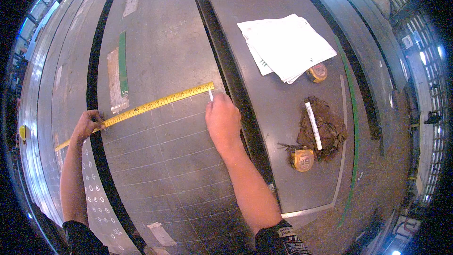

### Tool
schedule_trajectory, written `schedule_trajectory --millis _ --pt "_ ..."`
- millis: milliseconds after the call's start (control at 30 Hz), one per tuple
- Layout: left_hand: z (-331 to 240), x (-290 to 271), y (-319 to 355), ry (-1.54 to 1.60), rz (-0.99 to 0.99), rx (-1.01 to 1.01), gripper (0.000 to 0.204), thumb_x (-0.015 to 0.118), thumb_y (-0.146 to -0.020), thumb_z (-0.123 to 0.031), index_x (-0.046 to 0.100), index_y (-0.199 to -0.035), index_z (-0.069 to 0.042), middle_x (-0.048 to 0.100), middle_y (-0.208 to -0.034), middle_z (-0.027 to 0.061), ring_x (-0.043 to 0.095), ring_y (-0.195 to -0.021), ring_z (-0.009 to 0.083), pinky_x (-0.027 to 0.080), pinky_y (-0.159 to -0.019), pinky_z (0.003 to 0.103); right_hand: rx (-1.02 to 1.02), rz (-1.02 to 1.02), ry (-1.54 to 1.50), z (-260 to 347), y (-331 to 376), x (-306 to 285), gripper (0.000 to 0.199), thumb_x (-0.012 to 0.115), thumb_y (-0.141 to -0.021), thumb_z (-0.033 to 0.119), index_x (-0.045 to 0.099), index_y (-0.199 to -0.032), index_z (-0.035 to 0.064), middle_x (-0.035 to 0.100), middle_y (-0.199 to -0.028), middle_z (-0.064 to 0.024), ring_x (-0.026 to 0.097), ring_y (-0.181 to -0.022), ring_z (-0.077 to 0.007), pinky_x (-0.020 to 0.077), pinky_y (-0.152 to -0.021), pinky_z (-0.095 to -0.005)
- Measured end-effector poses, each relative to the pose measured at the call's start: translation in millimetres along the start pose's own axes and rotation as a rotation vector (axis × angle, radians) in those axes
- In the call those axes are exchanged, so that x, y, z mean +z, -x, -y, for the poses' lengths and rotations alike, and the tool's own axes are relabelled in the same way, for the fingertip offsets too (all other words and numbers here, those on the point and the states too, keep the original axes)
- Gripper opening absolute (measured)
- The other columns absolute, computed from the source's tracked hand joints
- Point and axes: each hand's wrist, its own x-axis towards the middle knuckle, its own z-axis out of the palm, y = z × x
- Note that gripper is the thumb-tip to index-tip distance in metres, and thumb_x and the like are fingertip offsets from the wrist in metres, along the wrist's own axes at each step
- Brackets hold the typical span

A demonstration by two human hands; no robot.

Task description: The person measures a large metal sheet using a tape measure and marks points with a white marker. They then use a metal ruler to draw straight lines along the marked points. A coworker is present nearby.

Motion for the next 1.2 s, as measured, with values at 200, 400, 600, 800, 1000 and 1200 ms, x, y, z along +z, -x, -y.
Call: schedule_trajectory --millis 200,400,600,800,1000,1200 --pt "19 -8 7 -0.023 -0.026 -0.010 0.022 0.081 -0.061 0.001 0.061 -0.069 -0.001 0.063 -0.068 0.0045 0.059 -0.068 0.0151 0.048 -0.066 0.031 -0.006 0.229 0.133 55 42 -114 0.020 0.064 -0.090 0.019 0.066 -0.089 -0.0008 0.070 -0.086 -0.0217 0.070 -0.079 -0.0415 0.0582 -0.074 -0.0487" --pt "4 -12 12 -0.117 -0.037 0.068 0.023 0.081 -0.061 -0.007 0.064 -0.072 0.002 0.065 -0.069 0.0092 0.062 -0.069 0.0210 0.049 -0.068 0.037 -0.106 0.447 0.222 64 88 -86 0.021 0.064 -0.091 0.021 0.064 -0.093 -0.0001 0.069 -0.090 -0.0204 0.070 -0.079 -0.0407 0.0571 -0.072 -0.0509" --pt "11 -8 1 -0.090 -0.016 0.060 0.025 0.082 -0.061 -0.007 0.069 -0.079 0.003 0.070 -0.074 0.0145 0.067 -0.073 0.0254 0.052 -0.071 0.039 -0.078 0.446 0.017 106 122 -22 0.022 0.065 -0.091 0.024 0.062 -0.093 0.0019 0.069 -0.093 -0.0199 0.068 -0.084 -0.0421 0.0544 -0.074 -0.0527" --pt "3 -7 6 -0.125 -0.026 0.034 0.025 0.083 -0.062 -0.008 0.072 -0.083 0.001 0.072 -0.082 0.0188 0.071 -0.083 0.0340 0.055 -0.077 0.042 -0.071 0.330 -0.103 150 119 52 0.024 0.062 -0.092 0.023 0.060 -0.095 0.0003 0.067 -0.095 -0.0225 0.067 -0.087 -0.0447 0.0519 -0.075 -0.0551" --pt "14 -5 5 -0.113 -0.047 0.084 0.028 0.086 -0.062 -0.010 0.072 -0.083 0.000 0.073 -0.083 0.0176 0.071 -0.081 0.0317 0.055 -0.076 0.040 -0.024 0.154 -0.175 171 90 101 0.021 0.064 -0.091 0.019 0.058 -0.092 -0.0012 0.067 -0.091 -0.0240 0.066 -0.085 -0.0457 0.0516 -0.074 -0.0537" --pt "10 -9 5 -0.132 -0.010 0.040 0.026 0.085 -0.063 -0.008 0.074 -0.086 -0.001 0.073 -0.090 0.0203 0.071 -0.092 0.0362 0.055 -0.083 0.042 -0.054 0.125 -0.194 173 82 113 0.021 0.066 -0.089 0.018 0.060 -0.090 -0.0022 0.067 -0.089 -0.0245 0.067 -0.084 -0.0445 0.0520 -0.075 -0.0530"
